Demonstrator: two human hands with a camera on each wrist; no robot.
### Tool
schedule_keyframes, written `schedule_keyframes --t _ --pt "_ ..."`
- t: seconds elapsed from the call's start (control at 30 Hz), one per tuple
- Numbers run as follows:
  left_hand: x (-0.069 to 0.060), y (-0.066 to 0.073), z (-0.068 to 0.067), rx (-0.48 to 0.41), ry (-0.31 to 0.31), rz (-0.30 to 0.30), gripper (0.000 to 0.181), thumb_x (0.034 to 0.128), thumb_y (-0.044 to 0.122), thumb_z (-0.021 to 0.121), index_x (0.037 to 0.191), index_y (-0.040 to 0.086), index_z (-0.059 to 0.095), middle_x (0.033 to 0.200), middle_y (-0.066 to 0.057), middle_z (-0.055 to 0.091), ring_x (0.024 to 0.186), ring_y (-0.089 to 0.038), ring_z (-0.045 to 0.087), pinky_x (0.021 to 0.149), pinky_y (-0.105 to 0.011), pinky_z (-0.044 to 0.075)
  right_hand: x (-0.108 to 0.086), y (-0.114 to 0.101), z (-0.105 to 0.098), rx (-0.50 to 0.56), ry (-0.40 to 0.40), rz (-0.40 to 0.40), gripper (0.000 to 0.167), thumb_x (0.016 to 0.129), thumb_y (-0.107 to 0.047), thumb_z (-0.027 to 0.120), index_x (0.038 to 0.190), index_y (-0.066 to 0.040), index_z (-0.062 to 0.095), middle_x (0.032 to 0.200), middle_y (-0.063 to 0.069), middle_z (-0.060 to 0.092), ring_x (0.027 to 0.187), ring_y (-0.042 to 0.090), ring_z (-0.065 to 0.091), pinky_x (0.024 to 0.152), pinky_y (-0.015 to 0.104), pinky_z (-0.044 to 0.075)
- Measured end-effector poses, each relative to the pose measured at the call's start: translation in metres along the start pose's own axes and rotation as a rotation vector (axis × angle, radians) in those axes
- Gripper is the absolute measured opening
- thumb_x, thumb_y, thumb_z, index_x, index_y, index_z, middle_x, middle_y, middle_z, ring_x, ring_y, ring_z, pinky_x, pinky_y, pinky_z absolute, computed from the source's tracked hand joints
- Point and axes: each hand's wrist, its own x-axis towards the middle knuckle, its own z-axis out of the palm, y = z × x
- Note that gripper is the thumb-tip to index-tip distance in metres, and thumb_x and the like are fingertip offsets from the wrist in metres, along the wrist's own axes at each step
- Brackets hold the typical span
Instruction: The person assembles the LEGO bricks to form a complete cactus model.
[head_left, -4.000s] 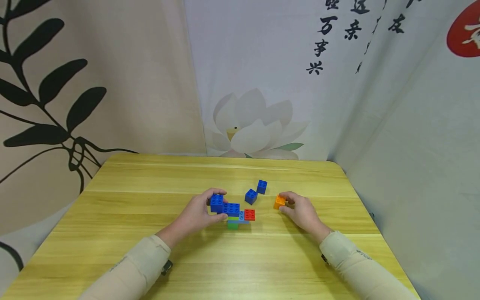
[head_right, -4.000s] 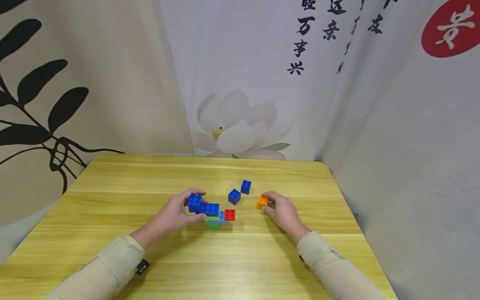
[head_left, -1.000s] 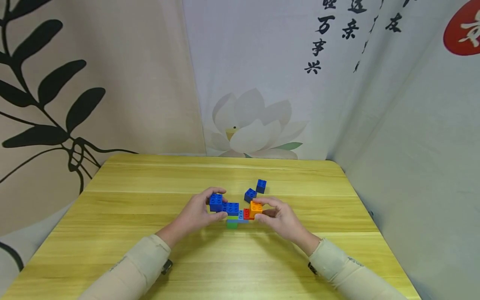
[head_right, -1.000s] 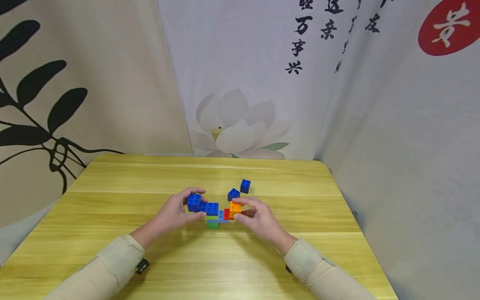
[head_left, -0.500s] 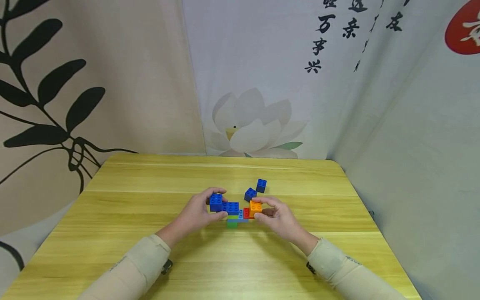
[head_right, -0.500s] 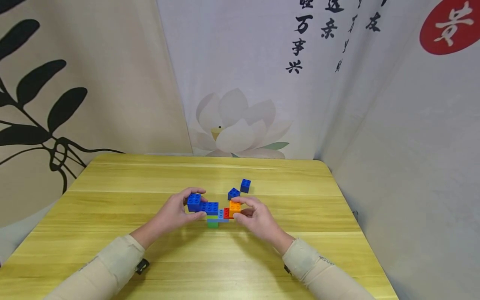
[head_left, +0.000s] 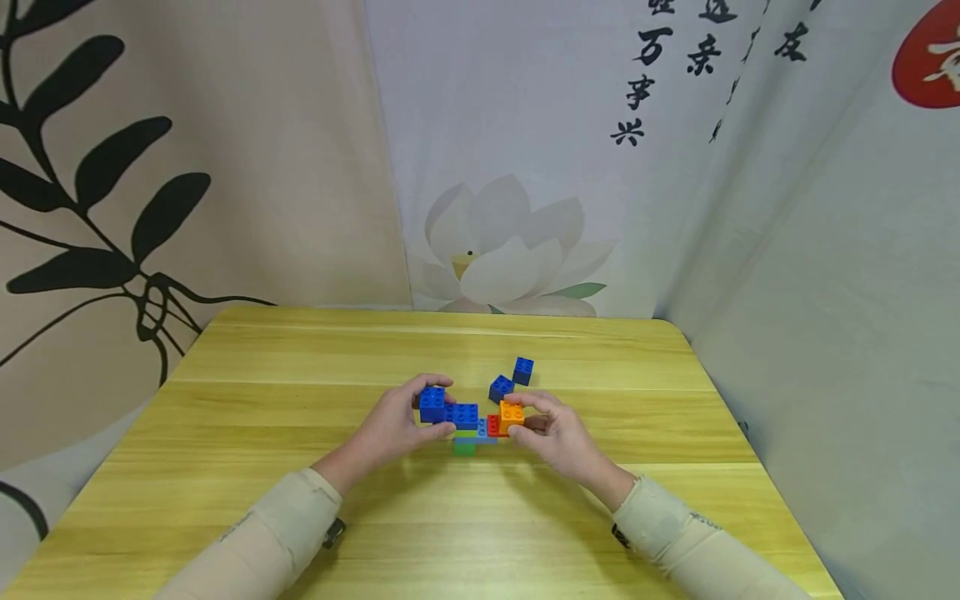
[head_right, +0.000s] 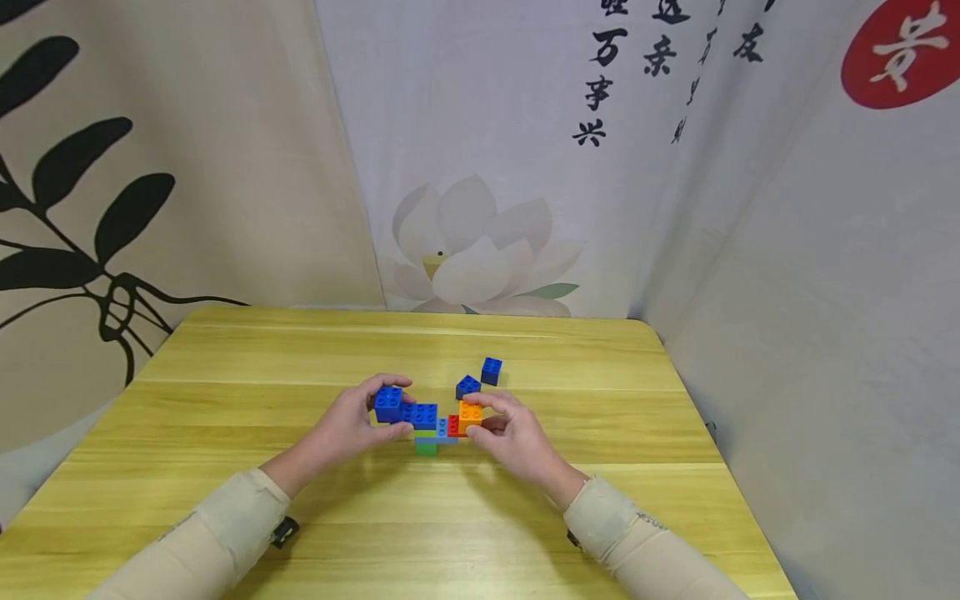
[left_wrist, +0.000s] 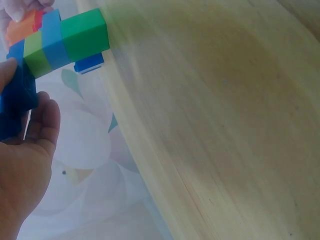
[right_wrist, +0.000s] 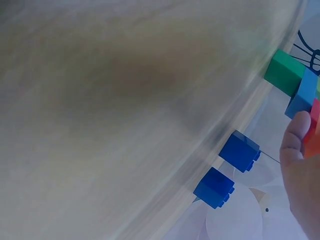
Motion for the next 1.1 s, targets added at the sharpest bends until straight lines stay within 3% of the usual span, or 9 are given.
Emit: schedule_keyframes --t 0.33,0.47,0.8,0.9,1.1 --pt "0.000 0.001 0.000 0.002 0.000 -0.002 0.064 0.0889 0.018 0.090 0.144 0.018 0.058 0.125 0.002 0.075 0.103 -0.020 0.066 0.072 -0.023 0.058 -0.004 0.000 -0.002 0.050 -0.012 0.023 0.077 0.099 -0.011 0.077 0.165 -0.026 0.040 0.160 0.023 0.039 0.115 0.031 0.075 0.089 0.026 0.063" --pt "0.000 0.001 -0.001 0.010 0.001 -0.003 0.065 0.0892 0.018 0.089 0.146 0.015 0.058 0.125 0.002 0.075 0.104 -0.019 0.066 0.078 -0.022 0.058 -0.004 0.000 -0.004 0.041 0.000 0.033 0.077 0.098 -0.014 0.079 0.163 -0.035 0.042 0.161 0.021 0.040 0.116 0.030 0.074 0.091 0.025 0.062" --pt "0.000 0.001 0.000 0.017 0.004 -0.003 0.064 0.0889 0.018 0.090 0.145 0.017 0.058 0.125 0.004 0.075 0.105 -0.019 0.066 0.083 -0.023 0.059 -0.005 0.002 -0.007 0.042 0.002 0.053 0.079 0.097 -0.018 0.082 0.162 -0.039 0.042 0.163 0.019 0.039 0.120 0.030 0.070 0.092 0.024 0.060" --pt "0.000 0.002 0.000 0.015 0.004 -0.003 0.064 0.0888 0.018 0.090 0.144 0.019 0.058 0.125 0.004 0.075 0.104 -0.019 0.066 0.081 -0.022 0.059 -0.005 0.002 -0.011 0.019 0.020 0.031 0.074 0.101 -0.022 0.077 0.163 -0.037 0.040 0.163 0.018 0.041 0.125 0.032 0.067 0.095 0.024 0.059" --pt "-0.001 0.004 0.000 0.022 0.003 0.003 0.064 0.0890 0.019 0.090 0.144 0.018 0.058 0.125 0.004 0.075 0.106 -0.019 0.068 0.088 -0.026 0.061 0.002 0.007 -0.032 -0.044 0.101 -0.051 0.063 0.108 -0.022 0.066 0.165 -0.022 0.039 0.159 0.019 0.045 0.128 0.034 0.061 0.093 0.024 0.059"
